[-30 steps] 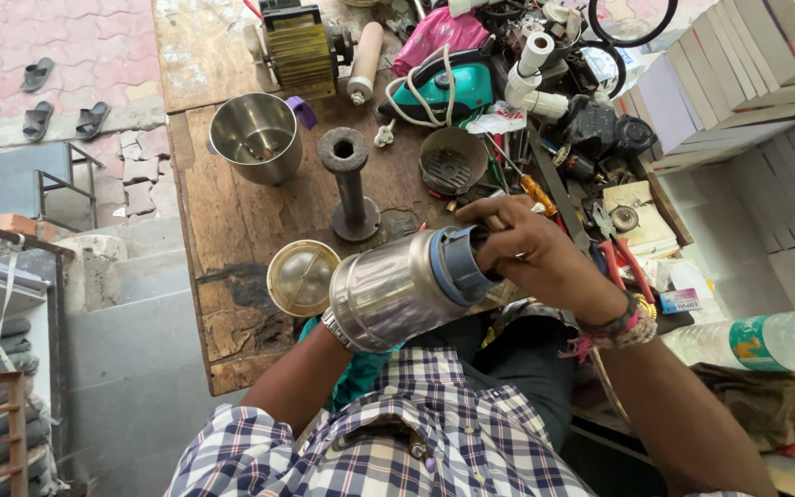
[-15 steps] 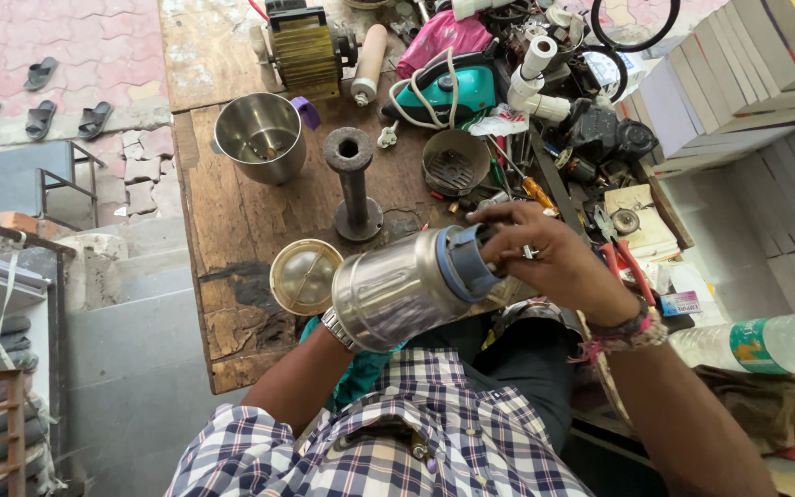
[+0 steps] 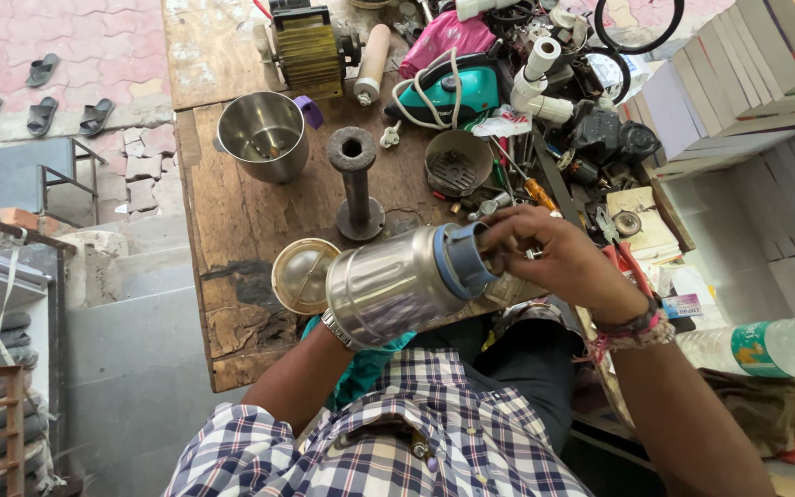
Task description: The person disassembles a small appliance, removes internal components, and uses pliers to adjust parts inside the housing. They then reassemble the unit and place it on the workbench.
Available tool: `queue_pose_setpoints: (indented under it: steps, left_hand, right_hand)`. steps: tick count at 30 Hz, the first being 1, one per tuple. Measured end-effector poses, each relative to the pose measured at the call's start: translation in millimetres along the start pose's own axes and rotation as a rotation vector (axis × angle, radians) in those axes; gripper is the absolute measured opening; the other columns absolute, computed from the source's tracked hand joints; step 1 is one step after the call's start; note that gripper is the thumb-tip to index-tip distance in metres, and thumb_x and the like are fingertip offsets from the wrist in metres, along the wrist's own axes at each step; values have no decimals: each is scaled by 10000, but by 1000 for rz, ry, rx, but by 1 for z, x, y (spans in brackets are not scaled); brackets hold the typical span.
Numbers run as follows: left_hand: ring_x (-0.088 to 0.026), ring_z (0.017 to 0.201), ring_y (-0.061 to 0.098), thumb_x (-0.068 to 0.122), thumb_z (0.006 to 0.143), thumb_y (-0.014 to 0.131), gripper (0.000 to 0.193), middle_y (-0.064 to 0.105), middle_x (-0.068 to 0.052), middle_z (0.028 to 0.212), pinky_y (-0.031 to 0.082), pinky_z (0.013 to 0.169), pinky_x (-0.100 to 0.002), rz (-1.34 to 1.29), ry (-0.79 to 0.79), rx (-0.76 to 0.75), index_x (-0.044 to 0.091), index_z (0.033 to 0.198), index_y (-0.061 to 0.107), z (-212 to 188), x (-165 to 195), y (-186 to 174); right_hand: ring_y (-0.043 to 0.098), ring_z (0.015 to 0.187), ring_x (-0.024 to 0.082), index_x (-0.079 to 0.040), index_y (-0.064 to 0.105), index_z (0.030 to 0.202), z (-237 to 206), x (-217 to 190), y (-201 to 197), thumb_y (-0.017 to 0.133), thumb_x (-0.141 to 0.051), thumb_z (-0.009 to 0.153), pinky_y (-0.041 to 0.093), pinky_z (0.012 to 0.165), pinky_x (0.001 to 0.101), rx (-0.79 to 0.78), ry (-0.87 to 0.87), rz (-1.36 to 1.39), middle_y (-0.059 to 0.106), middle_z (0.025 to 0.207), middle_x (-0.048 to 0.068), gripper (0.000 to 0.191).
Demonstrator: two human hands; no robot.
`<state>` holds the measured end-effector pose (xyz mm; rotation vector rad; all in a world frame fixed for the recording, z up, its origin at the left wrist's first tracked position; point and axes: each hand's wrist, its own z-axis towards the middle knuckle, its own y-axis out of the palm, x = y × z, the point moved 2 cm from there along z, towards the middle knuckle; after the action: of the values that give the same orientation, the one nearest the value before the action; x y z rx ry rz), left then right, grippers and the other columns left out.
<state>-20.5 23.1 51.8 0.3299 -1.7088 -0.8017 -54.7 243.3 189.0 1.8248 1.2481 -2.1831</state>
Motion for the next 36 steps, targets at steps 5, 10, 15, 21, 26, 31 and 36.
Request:
queue_pose_setpoints:
  steps: [5, 10, 15, 21, 26, 31, 36]
  left_hand:
    - [-288, 1289, 608, 199, 1064, 620, 502, 572, -196, 1455, 525, 1104, -414, 13, 1, -8, 20, 1508, 470, 0, 1, -1]
    - [-290, 1291, 606, 203, 1065, 617, 503, 570, -196, 1456, 524, 1105, -416, -9, 9, 25, 21, 1510, 468, -3, 1, -4]
    - [-291, 1292, 605, 208, 1066, 613, 504, 568, -197, 1458, 523, 1106, -418, -11, 4, 36, 22, 1511, 465, -4, 1, -5]
    - [-293, 1294, 603, 212, 1068, 609, 506, 567, -198, 1460, 521, 1107, -420, -12, 1, 34, 23, 1513, 462, -4, -2, -6]
    - [-295, 1296, 602, 217, 1069, 605, 507, 565, -198, 1462, 520, 1108, -422, -15, 1, 35, 24, 1514, 460, -2, -4, -6]
    - [-297, 1298, 600, 221, 1070, 602, 508, 563, -199, 1463, 519, 1110, -424, -9, 4, 35, 25, 1516, 457, 0, -8, -5]
    - [-298, 1300, 599, 225, 1071, 598, 509, 562, -199, 1465, 518, 1111, -426, -1, -12, 23, 26, 1517, 454, -6, -8, -13]
  right_hand:
    - [623, 1151, 259, -57, 730, 969, 2, -3, 2, 777, -110, 873, 512, 935, 382, 80, -133, 59, 636, 1281, 88, 119]
    - [691, 991, 199, -44, 775, 980, 4, 1, 2, 823, -251, 843, 547, 815, 336, 93, 119, -295, 731, 1127, 71, 253]
    - [731, 873, 171, -57, 779, 1096, 4, 12, 2, 770, -265, 869, 573, 782, 299, 23, 315, -196, 787, 983, 104, 308]
    - [673, 990, 171, -61, 761, 1223, -1, 24, 13, 744, -76, 895, 553, 878, 309, 34, 157, 249, 690, 1110, 97, 328]
    - [636, 1191, 160, -65, 739, 1237, -3, 20, 13, 708, 22, 865, 523, 1006, 304, 27, -167, 191, 656, 1319, 74, 383]
    - [668, 1013, 118, -70, 732, 1219, -4, 25, 12, 773, -95, 848, 558, 857, 292, 104, 120, 158, 702, 1167, 50, 375]
    - [681, 857, 128, 7, 755, 1218, -8, 35, 13, 789, -182, 901, 576, 771, 286, 106, 306, 196, 734, 1008, 81, 370]
